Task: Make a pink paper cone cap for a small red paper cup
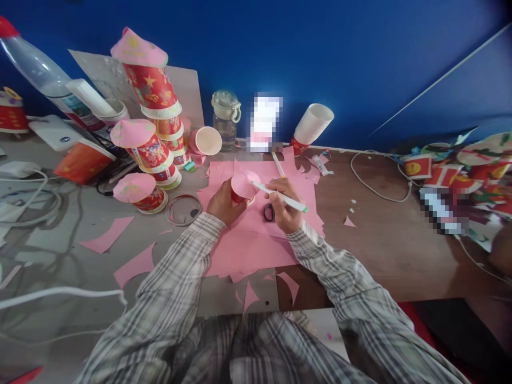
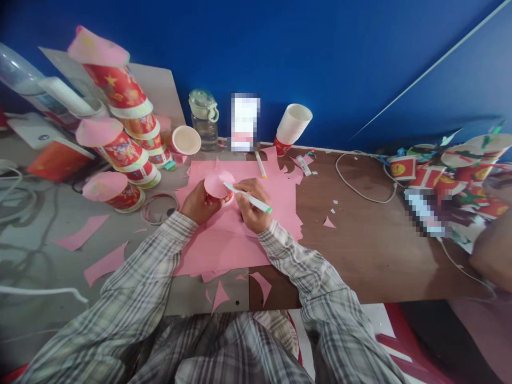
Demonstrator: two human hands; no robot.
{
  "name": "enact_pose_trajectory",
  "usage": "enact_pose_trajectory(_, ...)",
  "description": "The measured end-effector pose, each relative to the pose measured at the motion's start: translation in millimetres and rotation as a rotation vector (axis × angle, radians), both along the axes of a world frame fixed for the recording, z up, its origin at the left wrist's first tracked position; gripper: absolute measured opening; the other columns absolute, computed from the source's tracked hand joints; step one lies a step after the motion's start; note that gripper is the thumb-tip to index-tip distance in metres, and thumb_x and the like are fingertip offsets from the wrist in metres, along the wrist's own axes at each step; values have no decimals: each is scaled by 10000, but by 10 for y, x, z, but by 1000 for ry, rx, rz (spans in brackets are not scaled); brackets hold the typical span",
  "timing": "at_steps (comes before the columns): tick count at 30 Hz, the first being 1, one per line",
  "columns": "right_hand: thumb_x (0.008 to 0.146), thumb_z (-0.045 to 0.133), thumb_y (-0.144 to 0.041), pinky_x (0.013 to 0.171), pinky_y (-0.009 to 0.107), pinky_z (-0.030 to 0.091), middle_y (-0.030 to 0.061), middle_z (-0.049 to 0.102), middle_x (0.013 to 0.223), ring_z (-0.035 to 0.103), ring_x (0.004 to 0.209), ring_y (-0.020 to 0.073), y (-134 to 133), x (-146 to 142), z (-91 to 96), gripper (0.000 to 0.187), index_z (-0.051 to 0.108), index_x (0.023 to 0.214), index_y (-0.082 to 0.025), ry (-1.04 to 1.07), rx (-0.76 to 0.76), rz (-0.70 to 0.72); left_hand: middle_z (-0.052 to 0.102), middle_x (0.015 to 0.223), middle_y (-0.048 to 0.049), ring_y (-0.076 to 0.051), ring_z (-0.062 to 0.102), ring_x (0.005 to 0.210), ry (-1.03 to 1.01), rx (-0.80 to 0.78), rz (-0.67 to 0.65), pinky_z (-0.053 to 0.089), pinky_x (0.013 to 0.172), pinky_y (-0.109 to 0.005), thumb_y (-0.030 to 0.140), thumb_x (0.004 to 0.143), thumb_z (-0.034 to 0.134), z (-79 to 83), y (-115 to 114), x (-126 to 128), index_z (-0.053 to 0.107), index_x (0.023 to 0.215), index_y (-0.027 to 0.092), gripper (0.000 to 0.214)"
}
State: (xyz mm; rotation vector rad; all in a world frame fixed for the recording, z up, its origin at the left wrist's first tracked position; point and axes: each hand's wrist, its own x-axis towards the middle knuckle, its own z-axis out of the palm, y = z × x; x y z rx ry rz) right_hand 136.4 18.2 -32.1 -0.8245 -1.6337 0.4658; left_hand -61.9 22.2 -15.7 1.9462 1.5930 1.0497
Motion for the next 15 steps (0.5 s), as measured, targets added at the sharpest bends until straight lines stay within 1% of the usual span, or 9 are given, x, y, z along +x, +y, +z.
enact_pose_trajectory(4, 1123, 722, -587, 839, 493, 736, 84, 821, 928, 822, 885, 284, 13, -2, -35, 340, 865, 1082, -282, -6, 24, 27, 565, 1089, -96, -234, 578, 919, 17, 3, -1, 498, 724, -351, 241, 598, 637, -19, 5, 3, 377, 1167, 192, 628)
enact_pose_trajectory(10, 1113, 690, -625, 874, 519, 751, 114, 858, 958, 842, 933, 302, 21, -15, -63, 417, 875, 1088, -253, -76, -38, -8, 560, 1077, -89, -227, 583, 897, 47, -10, 9, 495, 695, -337, 258, 613, 632, -28, 3, 3, 365, 1169, 199, 620)
enact_pose_trajectory(15, 1128, 695, -551, 869, 505, 752, 141, 881, 1020, 858, 953, 305, 28, -20, -80, 370, 886, 1106, -235, -58, 15, 25, 561, 1069, -87, -215, 583, 884, 64, 24, -3, 495, 687, -318, 256, 609, 630, -52, 6, -6, 351, 1188, 183, 646)
